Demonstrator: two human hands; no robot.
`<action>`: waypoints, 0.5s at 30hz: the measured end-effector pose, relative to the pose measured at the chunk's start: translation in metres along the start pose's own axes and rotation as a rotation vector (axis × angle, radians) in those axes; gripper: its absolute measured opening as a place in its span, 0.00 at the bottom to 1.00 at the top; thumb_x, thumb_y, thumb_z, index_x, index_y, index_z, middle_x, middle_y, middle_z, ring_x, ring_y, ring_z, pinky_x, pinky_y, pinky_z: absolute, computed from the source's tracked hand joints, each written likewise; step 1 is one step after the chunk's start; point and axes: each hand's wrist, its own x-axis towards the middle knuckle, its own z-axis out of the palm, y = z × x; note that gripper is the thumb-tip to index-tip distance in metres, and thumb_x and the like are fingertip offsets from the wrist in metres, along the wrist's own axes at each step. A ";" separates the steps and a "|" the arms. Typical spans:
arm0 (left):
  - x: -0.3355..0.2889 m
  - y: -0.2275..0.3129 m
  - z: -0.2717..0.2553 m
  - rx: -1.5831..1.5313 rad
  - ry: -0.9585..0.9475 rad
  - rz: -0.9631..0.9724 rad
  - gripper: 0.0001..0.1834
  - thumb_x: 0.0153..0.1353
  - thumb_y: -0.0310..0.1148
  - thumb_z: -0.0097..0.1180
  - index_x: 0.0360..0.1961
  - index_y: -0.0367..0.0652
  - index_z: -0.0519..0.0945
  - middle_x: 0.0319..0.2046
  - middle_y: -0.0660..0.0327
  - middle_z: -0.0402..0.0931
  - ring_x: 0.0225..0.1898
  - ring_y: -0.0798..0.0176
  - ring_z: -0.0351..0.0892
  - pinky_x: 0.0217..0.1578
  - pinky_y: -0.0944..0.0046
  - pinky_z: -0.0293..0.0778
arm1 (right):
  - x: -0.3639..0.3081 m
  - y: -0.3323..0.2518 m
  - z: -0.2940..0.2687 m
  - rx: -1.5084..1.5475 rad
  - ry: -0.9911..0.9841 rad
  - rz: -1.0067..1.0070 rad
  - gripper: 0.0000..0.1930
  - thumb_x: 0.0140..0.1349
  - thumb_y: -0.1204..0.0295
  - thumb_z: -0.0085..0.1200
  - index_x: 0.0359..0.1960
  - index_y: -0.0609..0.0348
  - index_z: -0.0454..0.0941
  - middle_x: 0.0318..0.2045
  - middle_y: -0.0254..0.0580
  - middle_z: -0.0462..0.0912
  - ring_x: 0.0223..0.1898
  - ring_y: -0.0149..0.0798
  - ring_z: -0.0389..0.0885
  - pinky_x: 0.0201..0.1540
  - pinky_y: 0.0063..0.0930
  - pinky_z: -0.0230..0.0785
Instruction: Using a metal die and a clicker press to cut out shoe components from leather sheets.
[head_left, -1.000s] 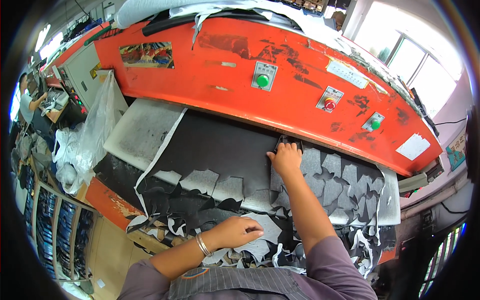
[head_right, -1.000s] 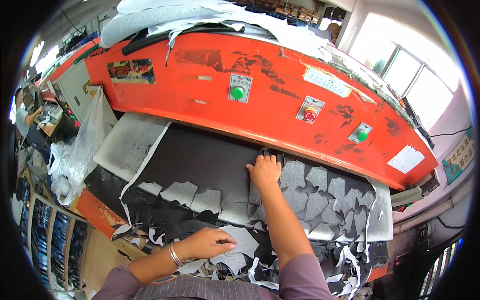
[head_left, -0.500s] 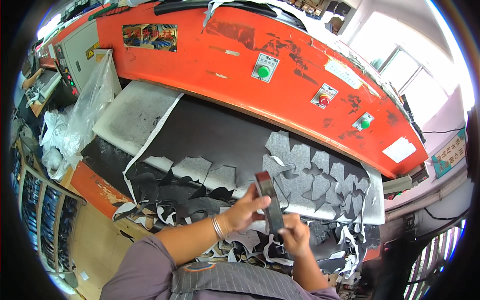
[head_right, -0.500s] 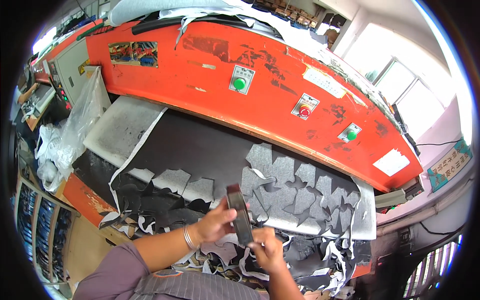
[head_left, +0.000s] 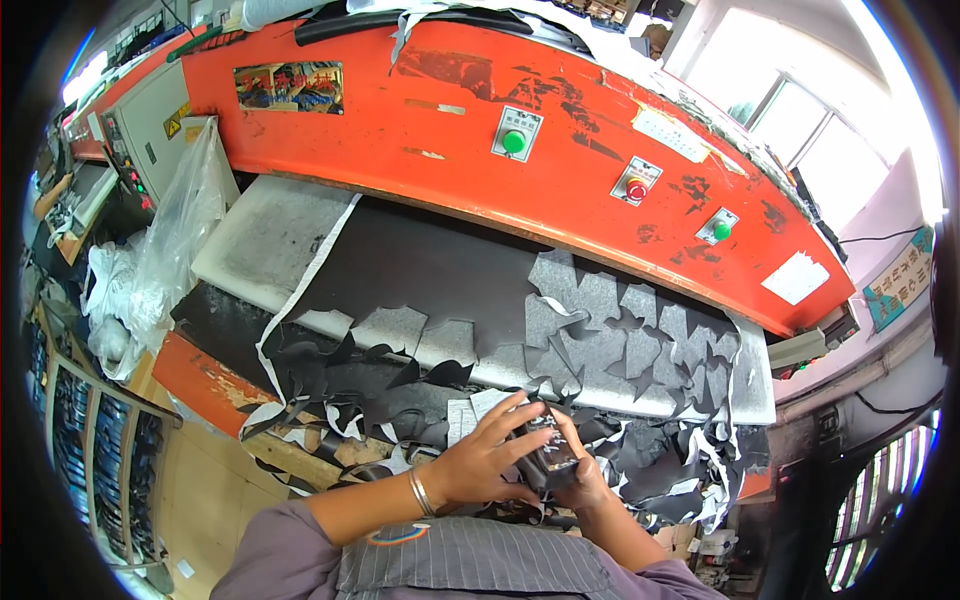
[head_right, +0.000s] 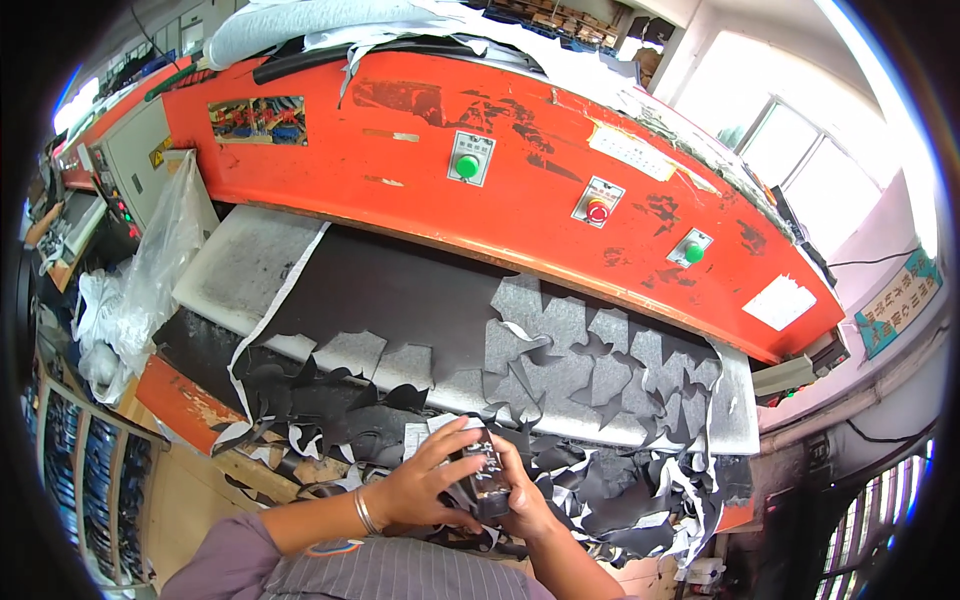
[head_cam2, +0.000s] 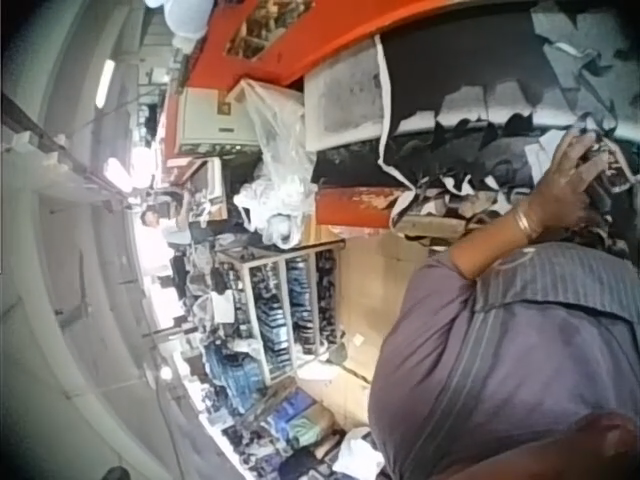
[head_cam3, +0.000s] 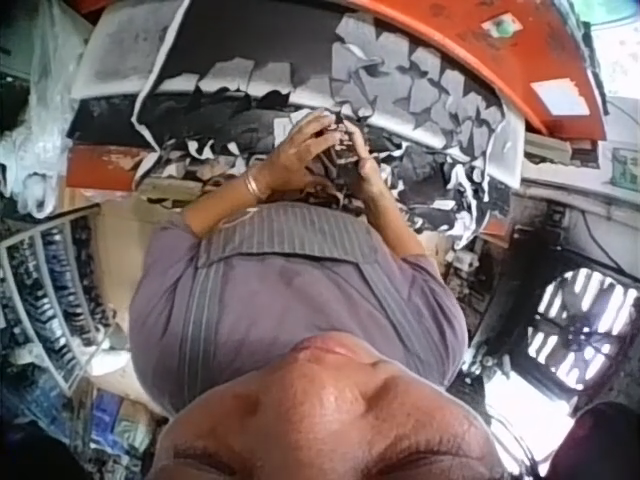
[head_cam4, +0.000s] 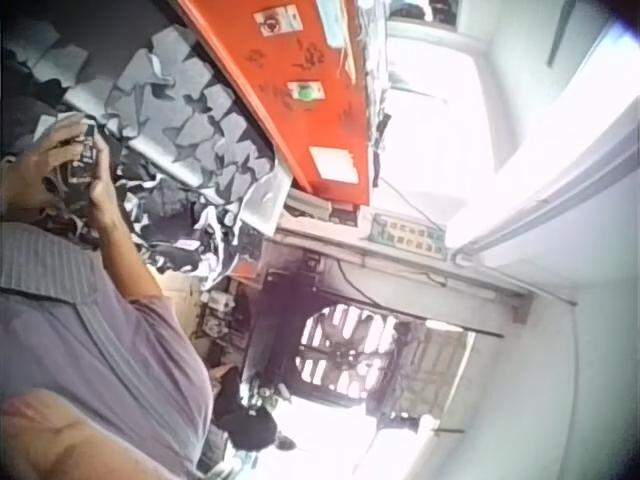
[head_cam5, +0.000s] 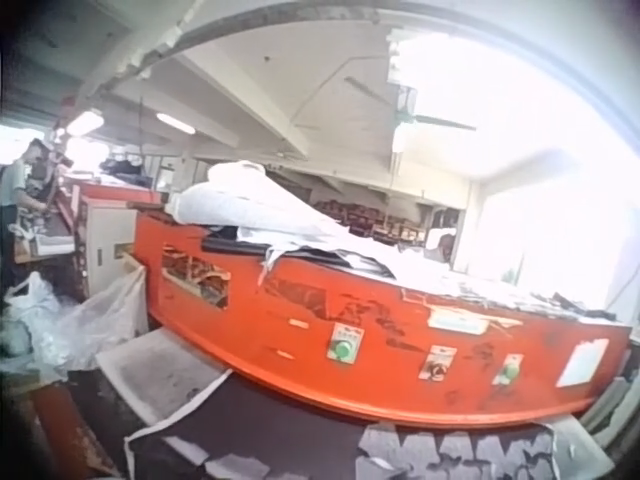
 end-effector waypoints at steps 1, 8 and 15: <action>-0.007 0.001 -0.003 0.042 0.060 -0.032 0.46 0.38 0.41 0.76 0.60 0.46 0.67 0.63 0.50 0.57 0.62 0.39 0.59 0.60 0.46 0.62 | 0.006 0.000 0.003 0.002 0.002 0.000 0.64 0.35 0.31 0.64 0.69 0.50 0.44 0.61 0.47 0.60 0.59 0.45 0.67 0.56 0.39 0.66; -0.034 0.001 -0.028 0.154 0.276 -0.211 0.14 0.43 0.17 0.61 0.34 0.39 0.79 0.30 0.54 0.78 0.36 0.48 0.79 0.38 0.54 0.75 | 0.051 -0.022 -0.001 -0.478 -0.251 -0.001 0.55 0.40 0.63 0.72 0.69 0.56 0.48 0.56 0.52 0.67 0.60 0.43 0.65 0.64 0.37 0.53; -0.065 -0.009 -0.065 0.204 -0.360 -1.098 0.19 0.54 0.44 0.63 0.36 0.39 0.81 0.29 0.54 0.79 0.30 0.51 0.77 0.33 0.56 0.72 | 0.140 -0.109 -0.014 -1.540 -0.327 -0.294 0.48 0.36 0.57 0.68 0.63 0.55 0.62 0.57 0.55 0.69 0.59 0.54 0.67 0.60 0.41 0.62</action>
